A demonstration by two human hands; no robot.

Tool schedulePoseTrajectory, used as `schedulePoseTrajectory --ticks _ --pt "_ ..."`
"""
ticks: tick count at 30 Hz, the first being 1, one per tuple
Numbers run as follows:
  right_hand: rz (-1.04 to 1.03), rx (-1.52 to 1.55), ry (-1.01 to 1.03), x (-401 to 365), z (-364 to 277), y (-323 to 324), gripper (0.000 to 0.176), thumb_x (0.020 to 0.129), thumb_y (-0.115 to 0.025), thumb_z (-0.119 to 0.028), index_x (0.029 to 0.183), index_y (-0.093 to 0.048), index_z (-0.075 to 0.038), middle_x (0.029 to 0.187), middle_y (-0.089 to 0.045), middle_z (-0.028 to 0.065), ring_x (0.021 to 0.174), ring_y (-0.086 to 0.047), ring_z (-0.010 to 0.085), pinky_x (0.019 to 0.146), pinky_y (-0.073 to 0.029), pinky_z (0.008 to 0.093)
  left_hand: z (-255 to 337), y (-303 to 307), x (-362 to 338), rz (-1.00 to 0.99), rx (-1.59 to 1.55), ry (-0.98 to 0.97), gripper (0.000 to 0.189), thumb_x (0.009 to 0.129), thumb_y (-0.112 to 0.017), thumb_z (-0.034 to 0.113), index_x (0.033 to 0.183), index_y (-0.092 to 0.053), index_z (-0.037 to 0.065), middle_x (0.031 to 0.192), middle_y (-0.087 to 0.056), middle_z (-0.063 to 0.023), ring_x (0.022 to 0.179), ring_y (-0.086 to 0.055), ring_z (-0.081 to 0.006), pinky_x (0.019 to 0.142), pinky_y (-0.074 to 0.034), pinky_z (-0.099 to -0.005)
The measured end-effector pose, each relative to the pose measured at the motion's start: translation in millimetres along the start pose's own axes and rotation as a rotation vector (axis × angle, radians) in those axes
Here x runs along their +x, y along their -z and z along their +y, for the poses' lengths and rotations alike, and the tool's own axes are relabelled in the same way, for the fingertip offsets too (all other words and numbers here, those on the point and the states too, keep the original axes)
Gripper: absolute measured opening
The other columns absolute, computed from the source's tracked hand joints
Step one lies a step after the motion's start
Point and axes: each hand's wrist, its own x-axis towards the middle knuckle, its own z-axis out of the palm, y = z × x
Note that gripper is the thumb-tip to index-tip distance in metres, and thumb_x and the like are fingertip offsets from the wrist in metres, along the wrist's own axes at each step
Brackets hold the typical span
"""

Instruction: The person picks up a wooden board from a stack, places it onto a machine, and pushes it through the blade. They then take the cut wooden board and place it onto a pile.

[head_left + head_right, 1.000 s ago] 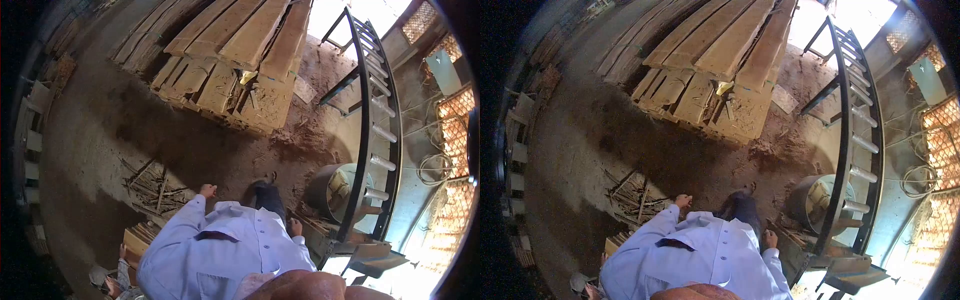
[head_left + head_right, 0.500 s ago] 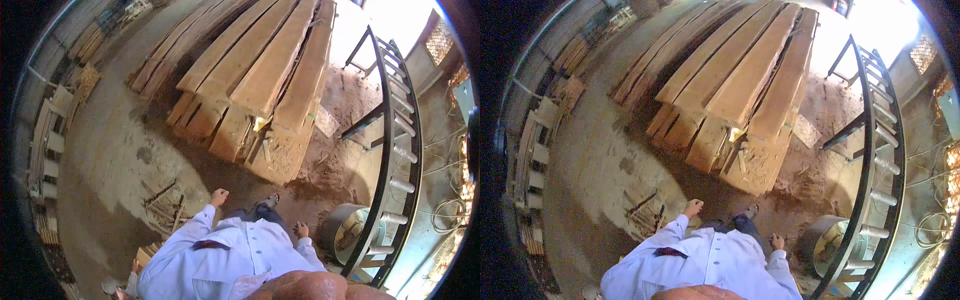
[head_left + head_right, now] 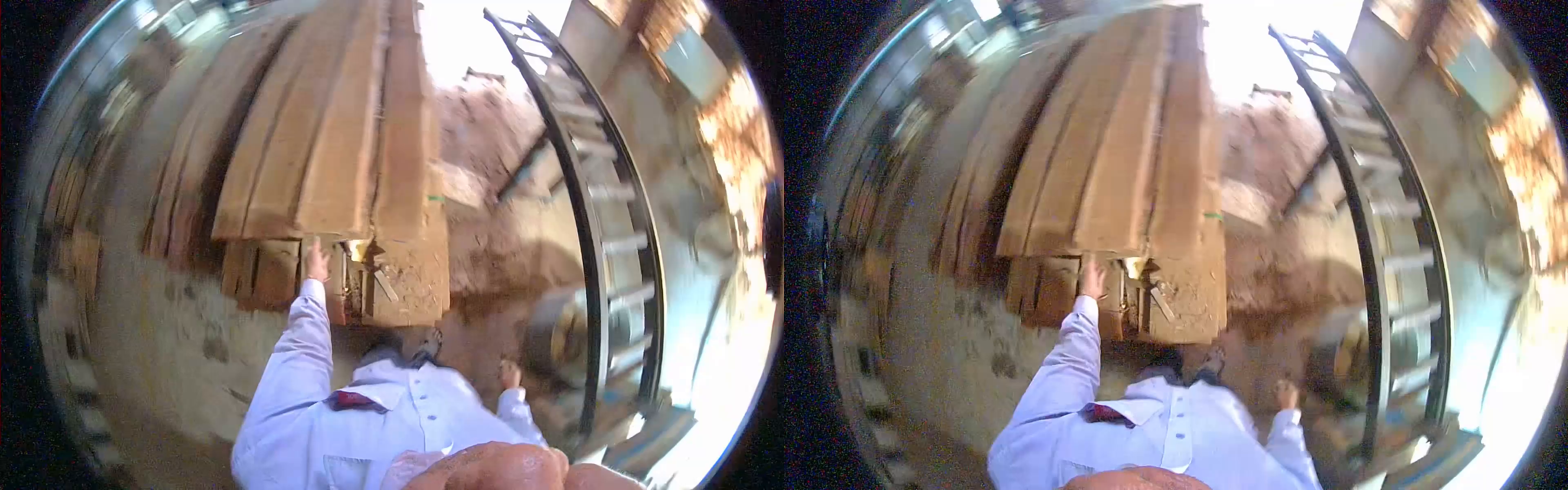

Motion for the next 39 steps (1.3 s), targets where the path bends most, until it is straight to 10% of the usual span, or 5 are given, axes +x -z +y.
schedulePoseTrajectory --ticks 5,10,21,37,39 --pt "0.164 0.862 -1.198 -124 -49 22 0.027 0.097 -0.054 -0.026 0.084 -0.063 -0.004 0.072 -0.061 0.0070 0.058 -0.064 0.0248 0.051 -0.050 0.0416 20 -13 55 -0.105 -0.179 0.126 0.058 0.096 -0.060 0.040 0.139 -0.045 0.004 0.138 -0.049 -0.0164 0.124 -0.048 -0.0310 0.111 -0.037 -0.0470" --pt "-0.320 -0.337 -0.404 -219 -54 -45 0.027 0.083 -0.060 -0.032 0.092 -0.065 -0.007 0.085 -0.069 0.0197 0.082 -0.066 0.0390 0.071 -0.051 0.0526 29 -23 42 -0.075 -0.042 0.165 0.065 0.094 -0.063 0.042 0.139 -0.042 0.001 0.135 -0.048 -0.0203 0.124 -0.047 -0.0336 0.110 -0.041 -0.0465" --pt "0.210 0.592 -0.928 -136 -175 -77 0.038 0.090 -0.065 -0.034 0.103 -0.070 0.001 0.093 -0.072 0.0152 0.081 -0.070 0.0236 0.072 -0.053 0.0384 23 -37 63 0.075 -0.207 0.337 0.053 0.091 -0.069 0.038 0.121 -0.050 -0.001 0.113 -0.055 -0.0119 0.102 -0.058 -0.0259 0.096 -0.053 -0.0434" --pt "0.226 0.402 -0.734 -147 -158 -94 0.031 0.094 -0.062 -0.024 0.106 -0.068 0.004 0.097 -0.071 0.0151 0.080 -0.070 0.0205 0.071 -0.056 0.0339 30 -59 -29 -0.267 -0.289 0.177 0.040 0.093 -0.069 0.030 0.120 -0.059 0.003 0.113 -0.063 -0.0128 0.100 -0.062 -0.0247 0.090 -0.058 -0.0367" --pt "0.199 0.294 -0.634 -104 -195 -76 0.030 0.092 -0.062 -0.024 0.108 -0.069 0.001 0.102 -0.071 0.0180 0.091 -0.070 0.0286 0.082 -0.053 0.0379 -4 -42 -35 -0.436 0.491 -0.427 0.032 0.097 -0.064 0.031 0.113 -0.059 0.004 0.109 -0.063 -0.0049 0.100 -0.062 -0.0187 0.089 -0.057 -0.0338"
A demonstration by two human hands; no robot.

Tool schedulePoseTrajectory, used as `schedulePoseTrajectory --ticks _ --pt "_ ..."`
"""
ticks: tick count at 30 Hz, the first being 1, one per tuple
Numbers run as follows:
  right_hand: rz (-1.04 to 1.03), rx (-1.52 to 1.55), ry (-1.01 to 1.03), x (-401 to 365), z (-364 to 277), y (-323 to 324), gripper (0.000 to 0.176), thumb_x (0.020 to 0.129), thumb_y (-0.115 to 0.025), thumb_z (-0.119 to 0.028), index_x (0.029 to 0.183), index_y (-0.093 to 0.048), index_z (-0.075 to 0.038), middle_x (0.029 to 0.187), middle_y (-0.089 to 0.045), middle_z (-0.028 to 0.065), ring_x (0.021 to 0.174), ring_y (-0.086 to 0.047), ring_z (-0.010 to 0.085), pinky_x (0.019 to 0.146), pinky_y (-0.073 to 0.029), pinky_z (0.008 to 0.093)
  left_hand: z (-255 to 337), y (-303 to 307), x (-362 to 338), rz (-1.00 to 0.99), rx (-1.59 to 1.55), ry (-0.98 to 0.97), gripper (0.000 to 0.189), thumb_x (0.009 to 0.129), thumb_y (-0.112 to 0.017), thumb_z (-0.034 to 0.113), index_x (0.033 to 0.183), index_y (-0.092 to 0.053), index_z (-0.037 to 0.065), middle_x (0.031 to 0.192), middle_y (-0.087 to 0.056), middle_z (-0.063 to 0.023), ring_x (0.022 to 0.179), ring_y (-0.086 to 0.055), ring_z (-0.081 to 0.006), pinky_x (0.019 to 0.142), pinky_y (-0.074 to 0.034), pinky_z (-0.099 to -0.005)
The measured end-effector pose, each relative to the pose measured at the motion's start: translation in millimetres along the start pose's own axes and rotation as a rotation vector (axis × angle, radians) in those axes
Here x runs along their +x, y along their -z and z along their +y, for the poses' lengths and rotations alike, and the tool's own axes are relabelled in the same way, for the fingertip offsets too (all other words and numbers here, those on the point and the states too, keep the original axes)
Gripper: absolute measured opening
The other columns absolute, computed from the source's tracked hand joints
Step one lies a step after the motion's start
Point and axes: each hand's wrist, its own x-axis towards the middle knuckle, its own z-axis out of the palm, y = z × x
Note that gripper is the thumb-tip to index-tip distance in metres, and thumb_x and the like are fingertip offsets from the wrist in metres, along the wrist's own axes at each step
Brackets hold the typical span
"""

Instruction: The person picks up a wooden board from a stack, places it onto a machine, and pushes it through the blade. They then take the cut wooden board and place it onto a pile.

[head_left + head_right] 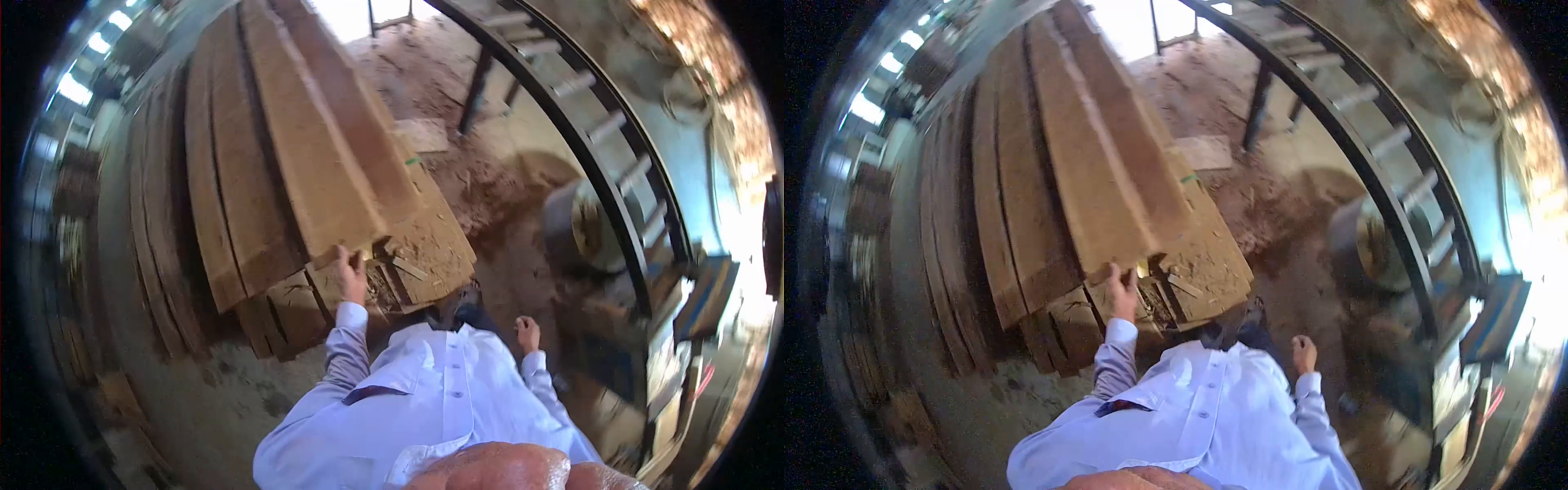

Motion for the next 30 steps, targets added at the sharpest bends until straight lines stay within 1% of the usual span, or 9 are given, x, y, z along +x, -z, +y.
schedulePoseTrajectory --ticks 2,4,10,16,18,20,23,28,30 --pt "-0.042 -0.091 0.178 -2 -115 -2 0.032 0.092 -0.063 -0.026 0.109 -0.069 0.000 0.106 -0.070 0.0197 0.099 -0.068 0.0306 0.087 -0.052 0.0378 23 -22 -41 -0.041 0.169 -0.146 0.031 0.098 -0.062 0.029 0.119 -0.059 0.007 0.116 -0.063 -0.0038 0.102 -0.062 -0.0187 0.088 -0.057 -0.0339" --pt "-0.189 -0.016 0.223 -1 -204 -22 0.038 0.094 -0.062 -0.031 0.114 -0.067 0.001 0.109 -0.069 0.0199 0.104 -0.066 0.0306 0.091 -0.050 0.0365 34 -34 -71 0.067 -0.900 0.602 0.028 0.099 -0.061 0.027 0.121 -0.059 0.009 0.115 -0.064 -0.0030 0.103 -0.062 -0.0196 0.090 -0.057 -0.0354" --pt "-0.475 0.121 0.421 44 -299 -125 0.053 0.096 -0.062 -0.042 0.122 -0.061 0.003 0.112 -0.070 0.0145 0.105 -0.065 0.0229 0.093 -0.048 0.0333 -6 -25 -165 0.060 -0.930 0.842 0.023 0.100 -0.058 0.019 0.117 -0.061 0.004 0.110 -0.067 -0.0090 0.104 -0.064 -0.0223 0.094 -0.054 -0.0408" --pt "-0.724 0.158 0.178 48 -302 -182 0.063 0.087 -0.073 -0.046 0.125 -0.061 0.003 0.109 -0.070 0.0131 0.101 -0.066 0.0202 0.085 -0.052 0.0334 11 27 -178 -0.088 -0.770 1.003 0.021 0.097 -0.061 0.014 0.108 -0.062 -0.003 0.107 -0.066 -0.0154 0.101 -0.066 -0.0291 0.090 -0.058 -0.0456" --pt "-0.707 0.031 0.266 47 -309 -179 0.066 0.084 -0.078 -0.043 0.128 -0.059 0.002 0.111 -0.069 0.0129 0.103 -0.066 0.0203 0.084 -0.053 0.0329 -4 51 -173 -0.021 -0.690 0.975 0.025 0.095 -0.064 0.016 0.111 -0.062 -0.003 0.104 -0.066 -0.0138 0.098 -0.066 -0.0259 0.085 -0.058 -0.0391" --pt "-0.851 0.199 0.120 55 -300 -185 0.059 0.086 -0.076 -0.040 0.128 -0.059 -0.002 0.109 -0.068 0.0072 0.092 -0.064 0.0149 0.077 -0.053 0.0292 5 61 -155 0.159 0.127 0.687 0.045 0.090 -0.071 0.035 0.110 -0.064 -0.005 0.102 -0.069 -0.0173 0.098 -0.067 -0.0264 0.078 -0.054 -0.0350" --pt "-0.938 0.261 0.131 47 -315 -169 0.054 0.088 -0.074 -0.034 0.129 -0.058 -0.002 0.110 -0.068 0.0066 0.095 -0.064 0.0153 0.079 -0.053 0.0298 7 53 -116 0.007 0.065 0.286 0.060 0.084 -0.077 0.041 0.112 -0.061 -0.010 0.103 -0.068 -0.0201 0.100 -0.067 -0.0257 0.076 -0.053 -0.0362" --pt "-0.980 0.295 0.492 47 -297 -157 0.049 0.090 -0.074 -0.032 0.125 -0.060 0.000 0.108 -0.069 0.0074 0.089 -0.067 0.0171 0.074 -0.056 0.0334 -20 24 -110 0.086 0.139 0.423 0.075 0.083 -0.076 0.047 0.122 -0.054 -0.014 0.110 -0.067 -0.0224 0.103 -0.065 -0.0274 0.085 -0.052 -0.0384" --pt "-0.959 0.337 0.176 54 -291 -153 0.045 0.091 -0.072 -0.033 0.121 -0.063 -0.001 0.103 -0.069 0.0063 0.085 -0.065 0.0161 0.072 -0.055 0.0332 30 3 -131 0.089 0.017 0.484 0.080 0.082 -0.076 0.050 0.125 -0.052 -0.014 0.113 -0.066 -0.0236 0.104 -0.065 -0.0301 0.088 -0.051 -0.0386"
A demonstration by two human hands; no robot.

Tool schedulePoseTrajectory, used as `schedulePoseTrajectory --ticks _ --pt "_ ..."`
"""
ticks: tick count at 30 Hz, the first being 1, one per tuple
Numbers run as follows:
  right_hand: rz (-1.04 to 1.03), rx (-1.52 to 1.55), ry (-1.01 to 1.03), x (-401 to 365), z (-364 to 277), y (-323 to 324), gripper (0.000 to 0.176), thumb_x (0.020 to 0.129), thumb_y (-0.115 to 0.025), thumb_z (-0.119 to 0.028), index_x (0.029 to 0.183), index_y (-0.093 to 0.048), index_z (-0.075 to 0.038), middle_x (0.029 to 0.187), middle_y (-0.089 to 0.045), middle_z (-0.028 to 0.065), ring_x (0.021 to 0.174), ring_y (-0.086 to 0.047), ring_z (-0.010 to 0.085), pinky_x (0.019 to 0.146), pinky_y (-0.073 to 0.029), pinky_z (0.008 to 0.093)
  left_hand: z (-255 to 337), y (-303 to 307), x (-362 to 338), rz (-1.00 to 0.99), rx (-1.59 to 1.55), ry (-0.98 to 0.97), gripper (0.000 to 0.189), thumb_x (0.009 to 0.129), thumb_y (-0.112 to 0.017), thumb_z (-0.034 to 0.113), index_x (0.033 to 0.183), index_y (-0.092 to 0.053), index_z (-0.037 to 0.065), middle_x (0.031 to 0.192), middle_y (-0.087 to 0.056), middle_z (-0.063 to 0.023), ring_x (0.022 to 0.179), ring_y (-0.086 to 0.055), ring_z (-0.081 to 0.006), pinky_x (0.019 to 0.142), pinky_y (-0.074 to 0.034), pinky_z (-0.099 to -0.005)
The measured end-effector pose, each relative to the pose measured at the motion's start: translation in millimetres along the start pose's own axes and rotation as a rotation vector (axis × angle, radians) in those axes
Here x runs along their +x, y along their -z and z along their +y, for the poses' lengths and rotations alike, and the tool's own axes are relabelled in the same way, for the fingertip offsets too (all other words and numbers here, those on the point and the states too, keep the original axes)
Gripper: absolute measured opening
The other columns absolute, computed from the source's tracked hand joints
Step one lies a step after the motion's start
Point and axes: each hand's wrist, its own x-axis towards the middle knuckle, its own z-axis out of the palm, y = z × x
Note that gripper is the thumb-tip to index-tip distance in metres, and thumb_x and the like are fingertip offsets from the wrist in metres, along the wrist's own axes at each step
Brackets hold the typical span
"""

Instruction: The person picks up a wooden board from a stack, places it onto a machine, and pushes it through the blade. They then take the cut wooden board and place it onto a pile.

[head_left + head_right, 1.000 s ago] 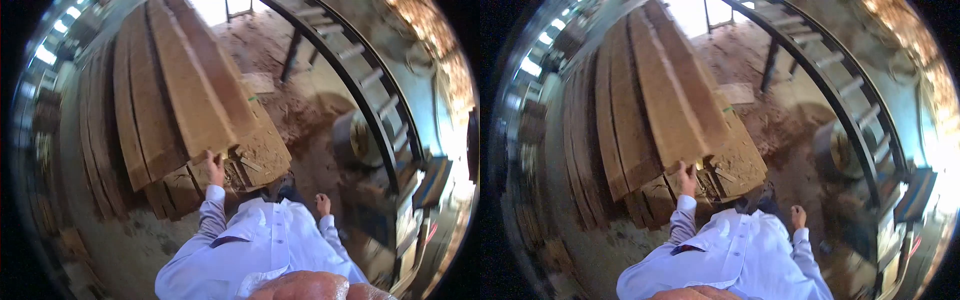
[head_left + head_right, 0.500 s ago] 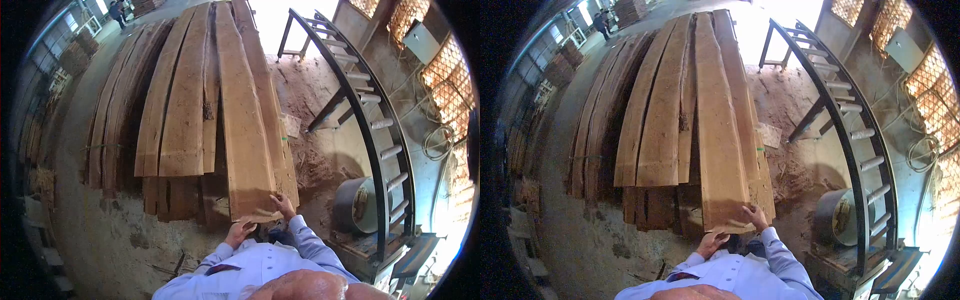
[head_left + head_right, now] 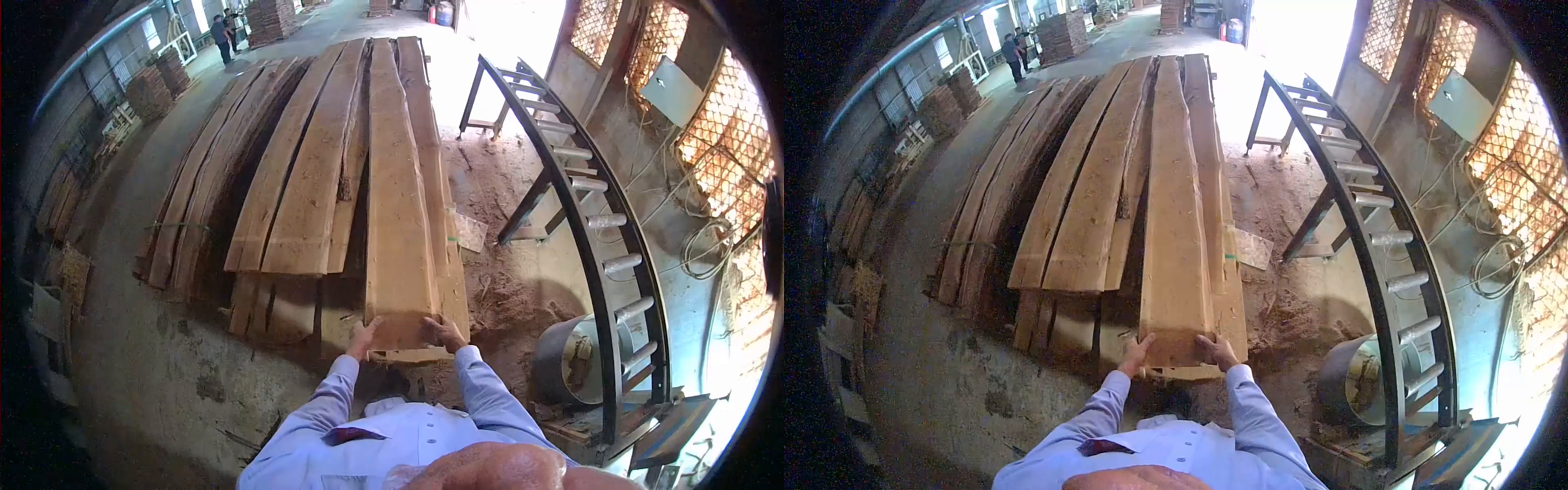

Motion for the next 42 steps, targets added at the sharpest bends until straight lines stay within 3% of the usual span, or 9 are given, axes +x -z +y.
schedulePoseTrajectory --ticks 2,6,8,12,14,18,19,24,42 --pt "0.031 -0.112 -0.033 -44 -11 20 0.044 0.091 -0.072 -0.034 0.118 -0.064 0.000 0.098 -0.069 0.0054 0.083 -0.064 0.0151 0.072 -0.054 0.0324 7 -23 -40 0.040 0.152 -0.076 0.090 0.080 -0.074 0.057 0.128 -0.050 -0.015 0.119 -0.063 -0.0279 0.110 -0.064 -0.0356 0.090 -0.051 -0.0394" --pt "0.040 -0.047 0.057 -118 34 91 0.047 0.090 -0.072 -0.036 0.120 -0.063 0.000 0.099 -0.069 0.0048 0.086 -0.064 0.0146 0.074 -0.054 0.0321 -133 -77 -50 -0.053 0.238 -0.004 0.090 0.080 -0.073 0.057 0.130 -0.050 -0.015 0.126 -0.058 -0.0311 0.114 -0.061 -0.0382 0.094 -0.049 -0.0425" --pt "0.077 -0.095 0.065 -159 60 118 0.051 0.090 -0.072 -0.036 0.124 -0.061 0.001 0.102 -0.068 0.0040 0.087 -0.066 0.0156 0.073 -0.056 0.0327 -122 -95 -121 -0.095 0.250 0.021 0.088 0.082 -0.071 0.057 0.126 -0.052 -0.016 0.127 -0.058 -0.0322 0.115 -0.060 -0.0393 0.097 -0.047 -0.0435" --pt "0.350 -0.531 0.001 -224 120 157 0.054 0.081 -0.076 -0.050 0.097 -0.068 0.001 0.082 -0.069 0.0085 0.075 -0.063 0.0157 0.065 -0.051 0.0351 -185 -126 -200 -0.162 0.307 -0.008 0.078 0.084 -0.068 0.057 0.113 -0.061 -0.015 0.114 -0.064 -0.0329 0.110 -0.063 -0.0389 0.091 -0.048 -0.0450" --pt "0.392 -0.571 0.020 -256 137 158 0.062 0.076 -0.076 -0.058 0.086 -0.066 0.002 0.075 -0.067 0.0136 0.073 -0.063 0.0199 0.064 -0.049 0.0379 -200 -132 -233 -0.152 0.369 0.006 0.061 0.089 -0.068 0.049 0.119 -0.066 -0.004 0.111 -0.070 -0.0162 0.104 -0.065 -0.0234 0.090 -0.049 -0.0362" --pt "0.485 -0.668 0.060 -293 172 155 0.071 0.075 -0.071 -0.067 0.086 -0.064 0.003 0.080 -0.068 0.0236 0.076 -0.067 0.0364 0.068 -0.050 0.0440 -197 -136 -286 -0.150 0.345 0.047 0.062 0.091 -0.063 0.052 0.118 -0.065 -0.004 0.114 -0.069 -0.0221 0.110 -0.065 -0.0283 0.092 -0.049 -0.0372" --pt "0.562 -0.728 0.038 -299 175 147 0.072 0.077 -0.069 -0.067 0.091 -0.063 0.003 0.083 -0.068 0.0251 0.079 -0.067 0.0397 0.070 -0.050 0.0461 -236 -136 -274 -0.046 0.459 0.074 0.066 0.091 -0.061 0.057 0.116 -0.066 -0.004 0.112 -0.068 -0.0257 0.109 -0.065 -0.0343 0.091 -0.050 -0.0399" --pt "0.641 -0.813 -0.135 -316 148 119 0.082 0.079 -0.064 -0.070 0.120 -0.053 0.000 0.098 -0.068 0.0285 0.093 -0.066 0.0465 0.079 -0.052 0.0519 -216 -163 -291 0.194 0.439 0.088 0.068 0.089 -0.059 0.060 0.112 -0.065 -0.005 0.106 -0.067 -0.0293 0.106 -0.064 -0.0424 0.089 -0.050 -0.0454" --pt "0.629 -0.696 -0.113 -294 210 65 0.072 0.089 -0.053 -0.065 0.120 -0.051 0.000 0.099 -0.066 0.0309 0.095 -0.064 0.0492 0.080 -0.050 0.0524 -218 -108 -261 0.283 0.632 -0.077 0.061 0.088 -0.062 0.054 0.106 -0.063 -0.005 0.095 -0.067 -0.0328 0.095 -0.065 -0.0480 0.080 -0.052 -0.0513"
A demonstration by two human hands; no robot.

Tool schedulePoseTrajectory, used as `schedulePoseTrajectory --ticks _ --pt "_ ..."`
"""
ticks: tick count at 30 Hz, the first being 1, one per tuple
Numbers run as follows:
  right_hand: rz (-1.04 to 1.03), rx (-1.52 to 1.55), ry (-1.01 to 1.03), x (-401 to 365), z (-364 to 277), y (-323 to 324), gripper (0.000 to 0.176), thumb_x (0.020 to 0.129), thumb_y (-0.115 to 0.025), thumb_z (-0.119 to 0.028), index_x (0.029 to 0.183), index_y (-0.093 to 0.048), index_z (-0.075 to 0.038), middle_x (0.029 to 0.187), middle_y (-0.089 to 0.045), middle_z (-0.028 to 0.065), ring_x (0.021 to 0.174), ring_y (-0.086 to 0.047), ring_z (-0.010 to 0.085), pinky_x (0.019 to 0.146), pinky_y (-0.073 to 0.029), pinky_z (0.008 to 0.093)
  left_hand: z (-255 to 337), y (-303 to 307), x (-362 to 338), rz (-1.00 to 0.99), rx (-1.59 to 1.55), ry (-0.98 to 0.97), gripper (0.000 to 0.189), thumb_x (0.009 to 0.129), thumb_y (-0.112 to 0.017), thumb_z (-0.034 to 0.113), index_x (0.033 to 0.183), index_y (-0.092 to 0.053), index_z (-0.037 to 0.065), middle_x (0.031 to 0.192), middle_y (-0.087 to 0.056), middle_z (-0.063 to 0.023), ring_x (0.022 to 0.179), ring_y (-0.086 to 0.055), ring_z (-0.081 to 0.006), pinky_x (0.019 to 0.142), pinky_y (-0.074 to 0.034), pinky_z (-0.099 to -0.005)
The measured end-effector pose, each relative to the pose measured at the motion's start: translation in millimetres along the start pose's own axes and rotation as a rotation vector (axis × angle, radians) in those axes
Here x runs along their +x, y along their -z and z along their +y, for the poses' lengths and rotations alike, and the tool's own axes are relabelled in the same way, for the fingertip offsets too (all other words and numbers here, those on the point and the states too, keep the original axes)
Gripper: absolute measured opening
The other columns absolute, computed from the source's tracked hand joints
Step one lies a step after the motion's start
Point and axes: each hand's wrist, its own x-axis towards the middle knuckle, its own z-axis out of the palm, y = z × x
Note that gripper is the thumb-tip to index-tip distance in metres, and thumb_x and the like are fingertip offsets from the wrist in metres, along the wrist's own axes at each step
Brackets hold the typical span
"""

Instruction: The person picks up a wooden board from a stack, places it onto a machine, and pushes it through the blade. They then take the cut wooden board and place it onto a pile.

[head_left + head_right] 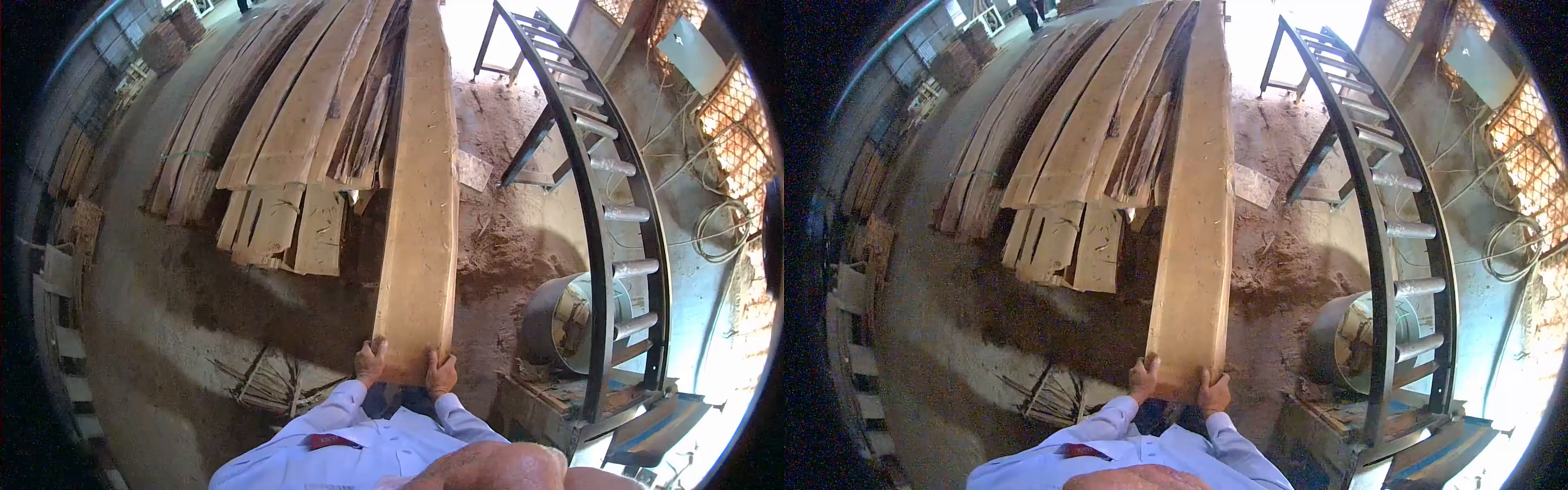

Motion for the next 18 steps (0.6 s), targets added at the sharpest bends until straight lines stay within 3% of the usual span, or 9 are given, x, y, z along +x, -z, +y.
schedulePoseTrajectory --ticks 2,4,5,7,9,12,18 --pt "0.016 0.027 0.014 -7 -1 -14 0.072 0.089 -0.056 -0.064 0.117 -0.051 0.002 0.098 -0.066 0.0323 0.094 -0.064 0.0502 0.080 -0.050 0.0535 -9 12 12 -0.033 -0.009 0.003 0.060 0.087 -0.063 0.053 0.106 -0.063 -0.003 0.095 -0.067 -0.0327 0.095 -0.065 -0.0478 0.080 -0.052 -0.0512" --pt "-0.115 0.169 0.017 -14 -6 -25 0.077 0.085 -0.067 -0.058 0.127 -0.048 0.003 0.110 -0.064 0.0311 0.106 -0.063 0.0447 0.090 -0.050 0.0481 -18 27 27 -0.085 0.002 -0.015 0.057 0.087 -0.064 0.052 0.105 -0.064 -0.002 0.094 -0.067 -0.0326 0.094 -0.066 -0.0475 0.080 -0.052 -0.0515" --pt "-0.175 0.265 -0.031 -13 -7 -34 0.081 0.081 -0.077 -0.049 0.134 -0.045 0.004 0.122 -0.062 0.0258 0.114 -0.062 0.0358 0.097 -0.047 0.0418 -29 28 37 -0.049 0.090 -0.033 0.056 0.087 -0.063 0.052 0.103 -0.065 -0.002 0.093 -0.067 -0.0320 0.092 -0.066 -0.0476 0.079 -0.052 -0.0519" --pt "-0.225 0.400 -0.031 -12 3 -67 0.081 0.080 -0.078 -0.048 0.134 -0.046 0.004 0.123 -0.062 0.0232 0.114 -0.061 0.0330 0.097 -0.047 0.0406 -49 36 55 -0.059 0.063 -0.100 0.057 0.087 -0.063 0.053 0.104 -0.065 -0.002 0.093 -0.067 -0.0320 0.092 -0.066 -0.0479 0.079 -0.052 -0.0524" --pt "-0.360 0.610 -0.060 -22 -27 -69 0.080 0.080 -0.080 -0.046 0.133 -0.048 0.005 0.124 -0.062 0.0177 0.114 -0.059 0.0267 0.097 -0.047 0.0378 -65 49 76 -0.064 0.035 -0.170 0.059 0.087 -0.063 0.053 0.103 -0.065 -0.003 0.090 -0.067 -0.0314 0.089 -0.066 -0.0488 0.077 -0.052 -0.0529" --pt "-0.414 0.715 -0.128 -40 -63 -82 0.081 0.079 -0.081 -0.048 0.130 -0.051 0.007 0.121 -0.063 0.0180 0.111 -0.061 0.0268 0.096 -0.048 0.0379 -100 59 112 -0.043 0.097 -0.249 0.060 0.086 -0.064 0.055 0.099 -0.064 -0.004 0.088 -0.067 -0.0312 0.086 -0.066 -0.0489 0.076 -0.052 -0.0536" --pt "-0.471 0.475 -0.276 -50 -100 -149 0.079 0.077 -0.082 -0.049 0.126 -0.055 0.007 0.114 -0.066 0.0171 0.105 -0.064 0.0273 0.090 -0.052 0.0388 -114 118 179 -0.185 0.104 -0.326 0.062 0.086 -0.063 0.057 0.098 -0.063 -0.004 0.087 -0.066 -0.0326 0.088 -0.065 -0.0493 0.076 -0.051 -0.0555"
